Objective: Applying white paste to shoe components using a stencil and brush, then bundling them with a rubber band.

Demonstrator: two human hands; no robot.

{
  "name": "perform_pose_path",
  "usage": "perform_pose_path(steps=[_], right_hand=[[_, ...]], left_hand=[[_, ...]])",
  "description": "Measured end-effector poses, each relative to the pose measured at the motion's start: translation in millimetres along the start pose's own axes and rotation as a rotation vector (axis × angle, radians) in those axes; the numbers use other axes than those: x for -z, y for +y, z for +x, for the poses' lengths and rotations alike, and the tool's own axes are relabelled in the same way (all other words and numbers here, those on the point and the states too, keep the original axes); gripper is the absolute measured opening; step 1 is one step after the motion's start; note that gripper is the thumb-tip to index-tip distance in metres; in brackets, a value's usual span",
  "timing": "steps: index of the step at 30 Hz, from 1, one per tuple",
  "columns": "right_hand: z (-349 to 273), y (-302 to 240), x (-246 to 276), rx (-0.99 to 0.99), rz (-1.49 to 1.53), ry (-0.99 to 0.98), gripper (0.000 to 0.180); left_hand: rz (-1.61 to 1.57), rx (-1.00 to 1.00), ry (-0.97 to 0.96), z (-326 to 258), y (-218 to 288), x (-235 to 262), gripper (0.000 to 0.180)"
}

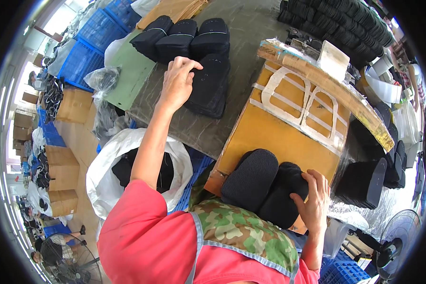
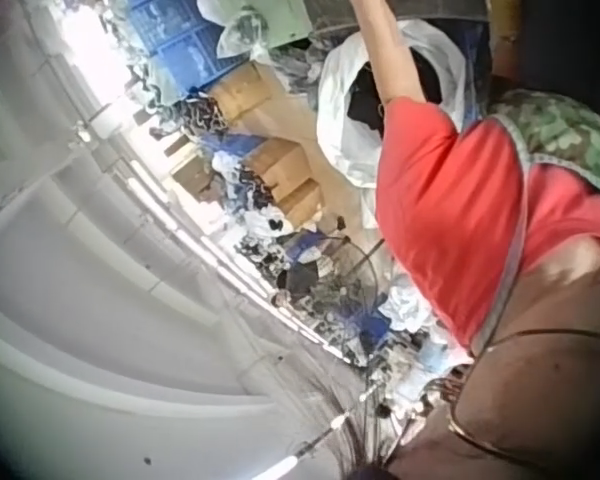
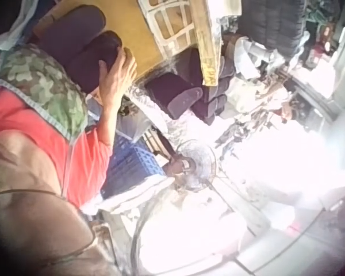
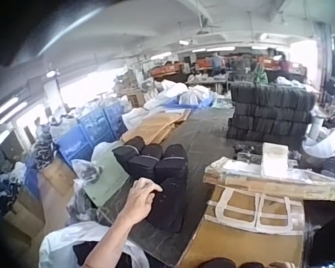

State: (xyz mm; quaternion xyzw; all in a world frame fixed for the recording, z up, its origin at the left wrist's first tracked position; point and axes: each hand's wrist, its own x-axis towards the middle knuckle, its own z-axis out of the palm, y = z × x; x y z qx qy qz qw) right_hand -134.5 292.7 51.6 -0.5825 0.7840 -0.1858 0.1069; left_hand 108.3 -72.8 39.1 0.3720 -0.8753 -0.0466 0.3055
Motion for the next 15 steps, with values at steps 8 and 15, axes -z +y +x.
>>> perform_pose_path(steps=[8,15], right_hand=[[-14,27,-7,-0.045,0.171,-0.045,0.032],[101,146,-5,-0.155,0.523,0.328,0.028]], left_hand=[[-0.696,-0.103,-0.179,-44,97,12,0.016],[-0.485,-0.289,-0.608,-109,150,-22,0.038]])
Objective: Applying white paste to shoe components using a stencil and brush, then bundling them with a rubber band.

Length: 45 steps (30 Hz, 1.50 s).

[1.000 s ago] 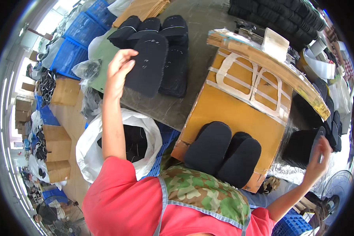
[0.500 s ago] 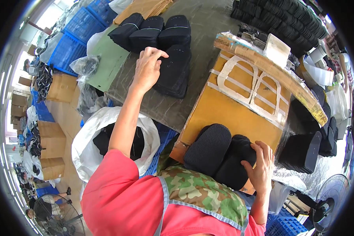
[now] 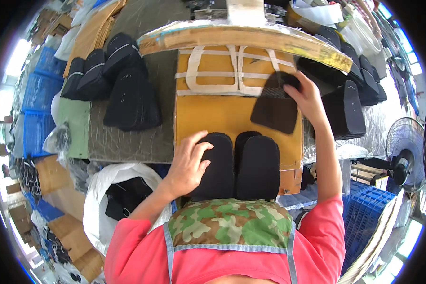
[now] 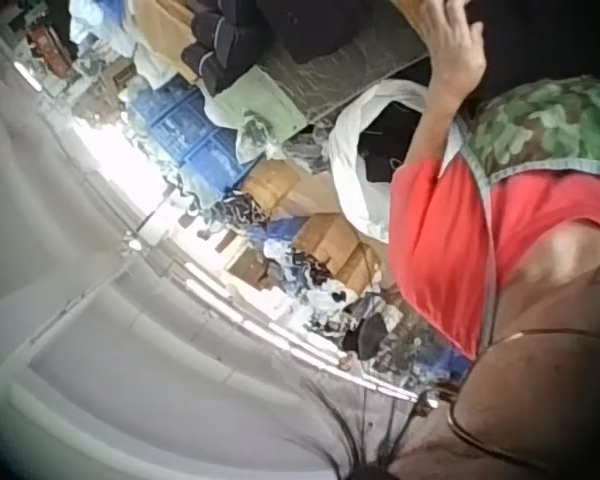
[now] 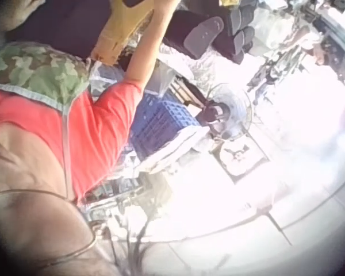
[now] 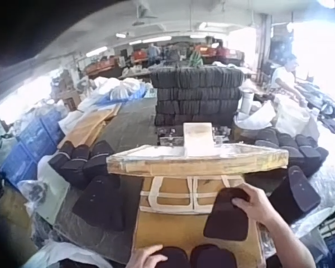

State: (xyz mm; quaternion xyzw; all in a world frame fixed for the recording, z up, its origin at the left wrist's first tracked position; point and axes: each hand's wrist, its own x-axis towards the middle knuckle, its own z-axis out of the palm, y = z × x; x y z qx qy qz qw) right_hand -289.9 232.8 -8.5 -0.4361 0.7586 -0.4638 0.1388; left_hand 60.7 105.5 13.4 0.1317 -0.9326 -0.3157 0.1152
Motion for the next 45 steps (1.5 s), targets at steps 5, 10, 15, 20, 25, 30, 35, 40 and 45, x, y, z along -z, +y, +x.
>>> perform_pose_path(steps=[5,10,15,20,25,30,35,40,45], right_hand=[[94,65,-30,0.046,-0.461,0.082,0.05],[93,45,-64,0.202,-0.394,0.111,0.044],[73,51,-85,0.317,-0.605,-0.026,0.066],[84,54,-77,0.37,-0.606,-0.04,0.061],[79,44,-76,0.277,-0.648,-0.058,0.059],[63,46,-86,0.365,-0.643,-0.043,0.079],[63,43,-86,0.341,-0.614,-0.058,0.095],[64,48,-83,0.244,-0.621,0.025,0.105],[64,49,-82,0.278,-0.65,-0.058,0.111]], left_hand=[[-0.076,0.038,-0.043,8,3,-12,0.063],[-0.107,0.097,-0.019,5,-1,-11,0.056],[-0.058,0.034,0.075,5,-9,-19,0.044],[0.016,-0.076,0.198,8,-7,-22,0.04],[0.02,-0.114,0.166,2,-9,-24,0.038],[-0.022,-0.076,0.115,4,-6,-15,0.033],[-0.324,-0.023,0.306,7,-9,2,0.03],[-0.813,0.229,0.473,37,-29,17,0.035],[-0.725,0.251,0.491,79,-64,20,0.031]])
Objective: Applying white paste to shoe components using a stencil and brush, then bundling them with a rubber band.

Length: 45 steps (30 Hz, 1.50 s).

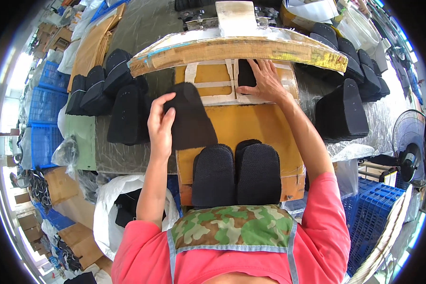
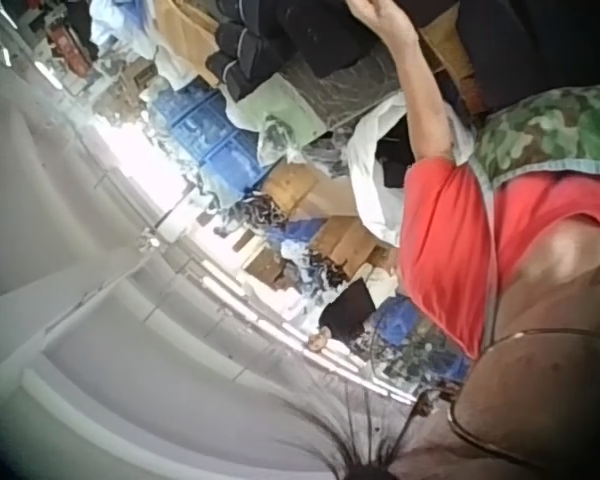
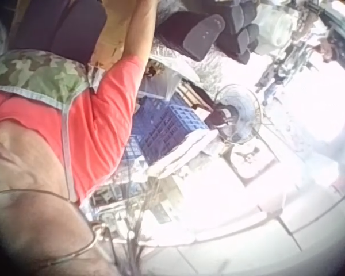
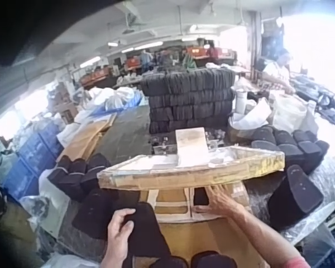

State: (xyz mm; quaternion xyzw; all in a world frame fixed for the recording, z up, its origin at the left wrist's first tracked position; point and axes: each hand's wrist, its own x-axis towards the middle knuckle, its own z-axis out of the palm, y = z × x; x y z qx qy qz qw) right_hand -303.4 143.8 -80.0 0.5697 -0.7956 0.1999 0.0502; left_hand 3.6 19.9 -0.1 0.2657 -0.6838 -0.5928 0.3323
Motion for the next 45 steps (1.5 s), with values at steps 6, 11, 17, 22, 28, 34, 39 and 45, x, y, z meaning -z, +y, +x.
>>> perform_pose_path(steps=[6,11,17,22,28,34,39,45], right_hand=[[-4,1,2,0.012,0.031,0.035,0.119],[-4,6,-2,0.026,0.008,0.069,0.119],[0,-1,6,0.004,0.136,0.082,0.109],[-3,-3,7,-0.04,0.167,0.163,0.069],[-1,-5,7,-0.034,0.169,0.171,0.055],[-2,-4,3,-0.089,0.123,0.24,0.045],[-4,2,1,-0.126,0.174,0.265,0.041],[-3,-2,2,-0.13,0.2,0.282,0.038]], left_hand=[[0.028,-0.111,-0.091,81,-48,-38,0.025],[0.776,-0.241,-0.129,136,-77,-68,0.034],[1.13,-0.466,-0.258,124,-92,-79,0.059],[1.224,-0.381,-0.253,118,-94,-91,0.063],[1.194,-0.455,-0.284,122,-91,-81,0.062],[1.218,-0.595,-0.157,120,-91,-75,0.049],[0.957,-0.628,-0.157,121,-88,-73,0.034],[0.897,-0.622,-0.148,120,-85,-68,0.031]])
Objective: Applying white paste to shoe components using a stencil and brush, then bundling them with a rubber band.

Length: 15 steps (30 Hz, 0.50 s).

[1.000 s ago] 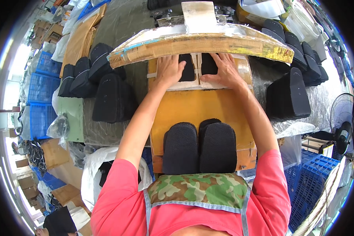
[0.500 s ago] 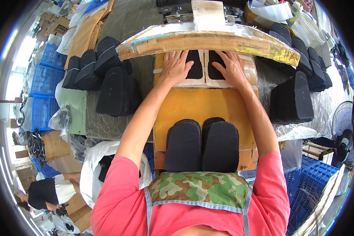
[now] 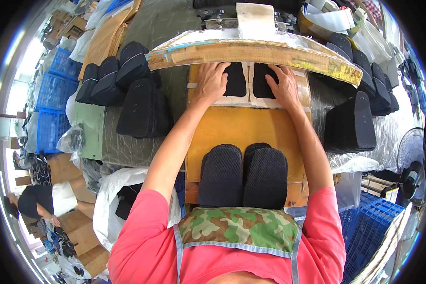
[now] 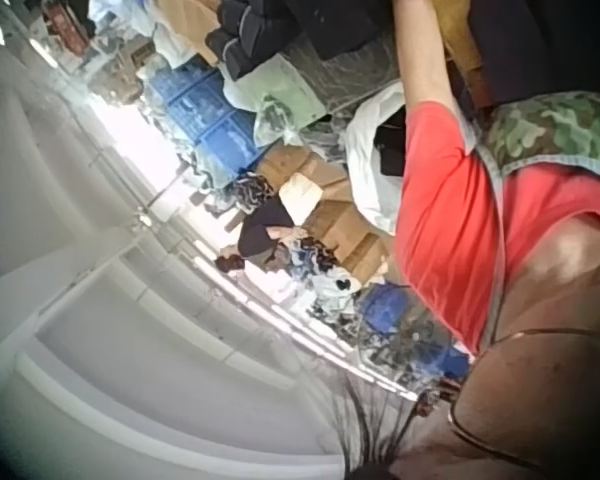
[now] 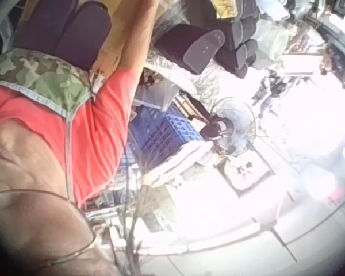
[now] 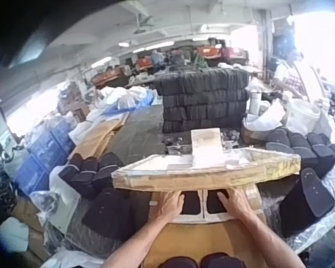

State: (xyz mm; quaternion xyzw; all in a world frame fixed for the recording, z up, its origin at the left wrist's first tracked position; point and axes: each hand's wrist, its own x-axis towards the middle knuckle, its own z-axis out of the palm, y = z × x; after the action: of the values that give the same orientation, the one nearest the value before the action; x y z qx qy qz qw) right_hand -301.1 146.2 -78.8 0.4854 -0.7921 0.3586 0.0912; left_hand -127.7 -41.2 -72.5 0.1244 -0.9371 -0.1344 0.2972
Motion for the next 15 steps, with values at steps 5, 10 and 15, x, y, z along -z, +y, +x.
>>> perform_pose_path(steps=[5,10,15], right_hand=[[-1,-1,0,0.016,0.027,0.01,0.036],[-1,6,15,-0.123,0.23,0.05,0.031],[-11,-33,78,-0.017,0.264,-0.123,0.028]], left_hand=[[-0.414,0.221,0.27,-25,-2,20,0.031],[-0.895,0.371,0.702,-17,27,90,0.052],[-0.741,0.182,0.4,-13,29,145,0.054]])
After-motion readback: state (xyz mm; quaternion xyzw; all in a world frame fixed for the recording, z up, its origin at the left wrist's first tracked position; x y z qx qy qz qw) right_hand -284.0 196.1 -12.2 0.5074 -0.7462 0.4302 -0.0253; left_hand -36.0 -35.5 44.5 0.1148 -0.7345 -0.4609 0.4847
